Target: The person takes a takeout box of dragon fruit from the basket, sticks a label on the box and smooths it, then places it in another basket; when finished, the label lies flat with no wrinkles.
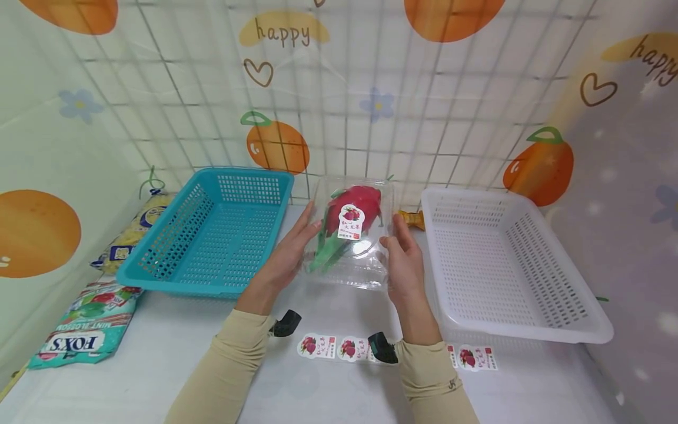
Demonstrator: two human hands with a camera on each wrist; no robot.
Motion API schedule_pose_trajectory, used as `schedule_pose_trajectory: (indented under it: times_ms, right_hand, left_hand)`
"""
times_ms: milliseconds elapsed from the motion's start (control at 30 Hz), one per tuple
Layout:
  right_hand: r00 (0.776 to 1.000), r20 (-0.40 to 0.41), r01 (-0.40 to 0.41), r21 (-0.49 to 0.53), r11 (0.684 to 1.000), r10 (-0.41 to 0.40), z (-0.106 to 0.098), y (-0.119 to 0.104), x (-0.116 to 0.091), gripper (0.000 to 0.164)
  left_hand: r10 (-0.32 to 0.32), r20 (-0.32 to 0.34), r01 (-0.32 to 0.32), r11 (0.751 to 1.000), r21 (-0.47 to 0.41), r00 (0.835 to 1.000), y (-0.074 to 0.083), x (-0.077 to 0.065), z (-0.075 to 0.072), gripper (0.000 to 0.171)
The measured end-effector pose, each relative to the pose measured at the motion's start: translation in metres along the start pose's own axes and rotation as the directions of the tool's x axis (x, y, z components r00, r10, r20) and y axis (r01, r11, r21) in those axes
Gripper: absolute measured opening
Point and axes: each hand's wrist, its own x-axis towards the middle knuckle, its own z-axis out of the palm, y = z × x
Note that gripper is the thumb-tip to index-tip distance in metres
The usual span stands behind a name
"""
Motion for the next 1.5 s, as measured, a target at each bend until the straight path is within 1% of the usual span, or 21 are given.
schedule_pose_trajectory:
  times_ms: [300,667,833,1000,1133,1267,1500]
  right_hand:
    - [1.000,-0.017,0.013,0.018,1.000,-0.013,0.005,0.002,-0.001,0.065]
    - [0.999,-0.029,0.019,0.018,1.000,-0.018,0.007,0.000,-0.003,0.065]
    - [0.999,-0.039,0.024,0.025,0.999,-0.023,0.008,-0.001,-0.004,0.064]
    - [0.999,-0.046,0.029,0.009,1.000,-0.029,0.010,-0.001,-0.006,0.063]
    - [0.999,-0.038,0.037,0.026,0.999,-0.036,0.011,-0.002,-0.007,0.064]
    - [0.999,-0.027,0.041,0.045,0.998,-0.040,0.012,-0.003,-0.008,0.064]
    - [1.000,-0.024,0.015,0.056,0.998,-0.013,0.015,-0.004,-0.011,0.063]
  left_hand:
    - [0.029,0.020,-0.029,0.999,-0.013,0.999,0.003,-0.002,-0.004,0.078]
    - [0.045,0.032,-0.046,0.998,0.040,0.998,0.003,-0.009,-0.007,0.079]
    - [0.048,0.024,-0.049,0.998,0.042,0.999,0.003,-0.013,-0.007,0.078]
    - [0.061,0.015,-0.061,0.998,0.034,0.998,0.004,-0.017,-0.007,0.078]
    - [0.063,0.011,-0.063,0.997,0.042,0.998,0.004,-0.020,-0.007,0.078]
    - [0.058,0.001,-0.058,0.996,0.065,0.998,0.006,-0.025,-0.008,0.080]
    - [0.053,-0.023,-0.050,0.992,0.115,0.998,0.008,-0.033,-0.010,0.082]
